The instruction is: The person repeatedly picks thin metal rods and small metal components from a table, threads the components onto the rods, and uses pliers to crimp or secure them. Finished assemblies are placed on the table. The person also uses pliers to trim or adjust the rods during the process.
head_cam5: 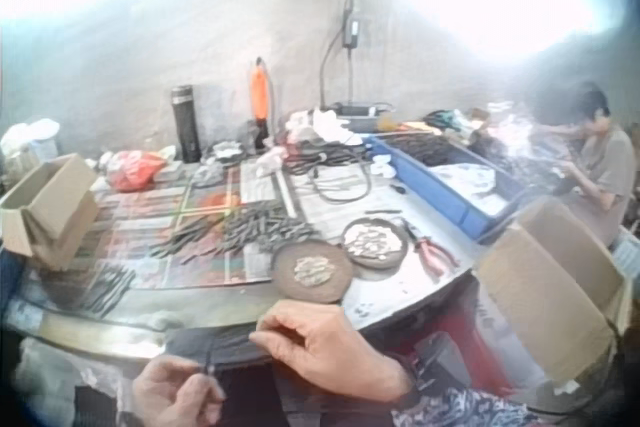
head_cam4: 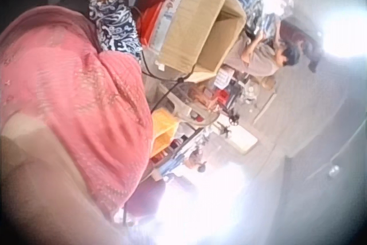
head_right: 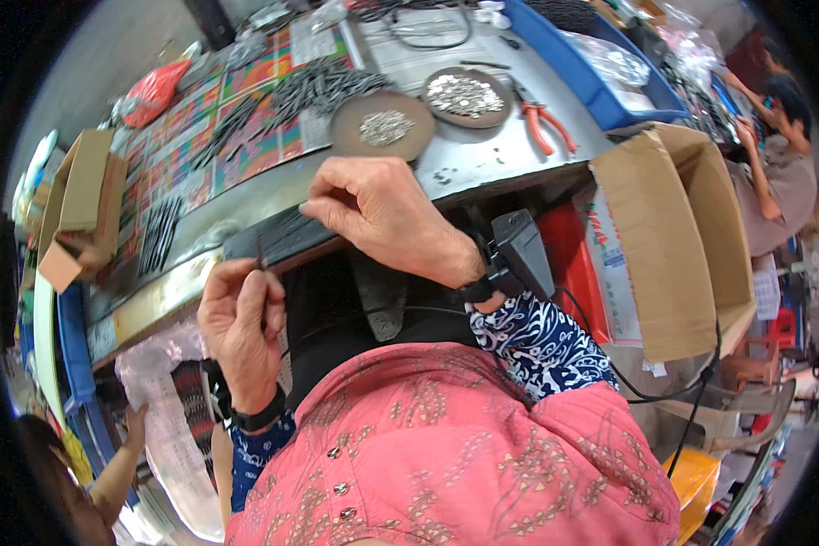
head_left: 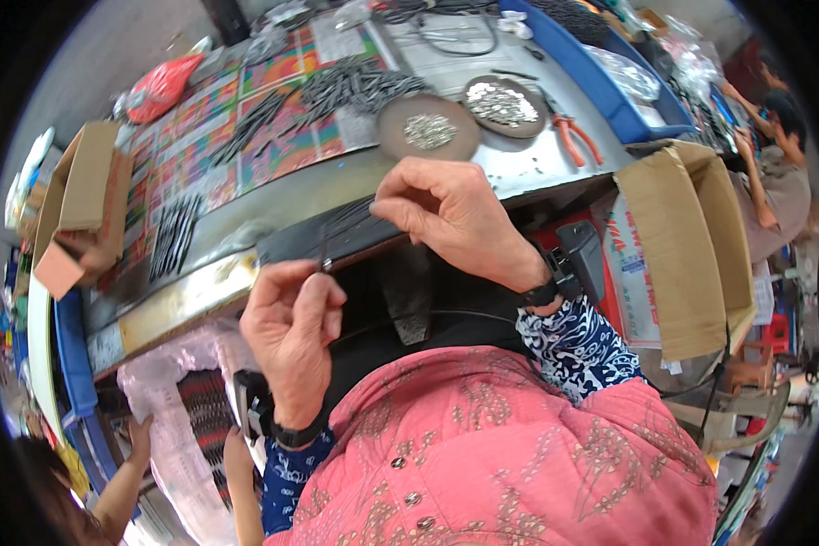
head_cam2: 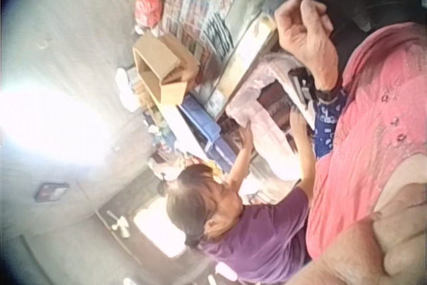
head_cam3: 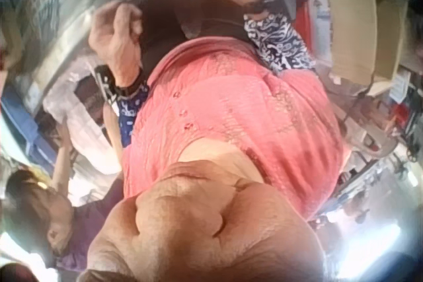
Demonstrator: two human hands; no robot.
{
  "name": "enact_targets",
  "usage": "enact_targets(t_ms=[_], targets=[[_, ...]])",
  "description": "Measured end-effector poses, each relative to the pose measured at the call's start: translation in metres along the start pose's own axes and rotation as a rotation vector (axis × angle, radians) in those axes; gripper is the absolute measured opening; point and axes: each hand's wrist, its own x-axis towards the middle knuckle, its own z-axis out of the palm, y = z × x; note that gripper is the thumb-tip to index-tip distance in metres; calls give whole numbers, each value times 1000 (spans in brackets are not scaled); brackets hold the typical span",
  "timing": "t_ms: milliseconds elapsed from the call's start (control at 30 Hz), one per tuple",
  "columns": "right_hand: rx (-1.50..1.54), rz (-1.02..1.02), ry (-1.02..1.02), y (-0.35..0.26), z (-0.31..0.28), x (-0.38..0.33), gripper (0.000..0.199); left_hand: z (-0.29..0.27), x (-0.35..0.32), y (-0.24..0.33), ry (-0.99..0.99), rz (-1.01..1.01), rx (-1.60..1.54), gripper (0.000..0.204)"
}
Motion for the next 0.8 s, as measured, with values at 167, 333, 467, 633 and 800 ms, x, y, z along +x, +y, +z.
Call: enact_targets(t_ms=[167, 333, 467, 633, 800], targets=[[-872, -3, 311, 32, -85, 6, 16, -4, 3, 0, -13, 22, -50, 10], [-1328, 336, 209, 68, -148, -11, 33, -3, 5, -3, -32, 62, -30, 10], [-1267, 490, 140, 95, -157, -29, 42, 2, 12, -2, 2, 135, 91, 10], [-1457, 341, 311, 124, -150, -39, 35, 7, 27, -1, -24, 282, 98, 11], [-1439, 299, 504, 103, -149, -29, 28, 10, 46, -9, -68, 368, 34, 11]])
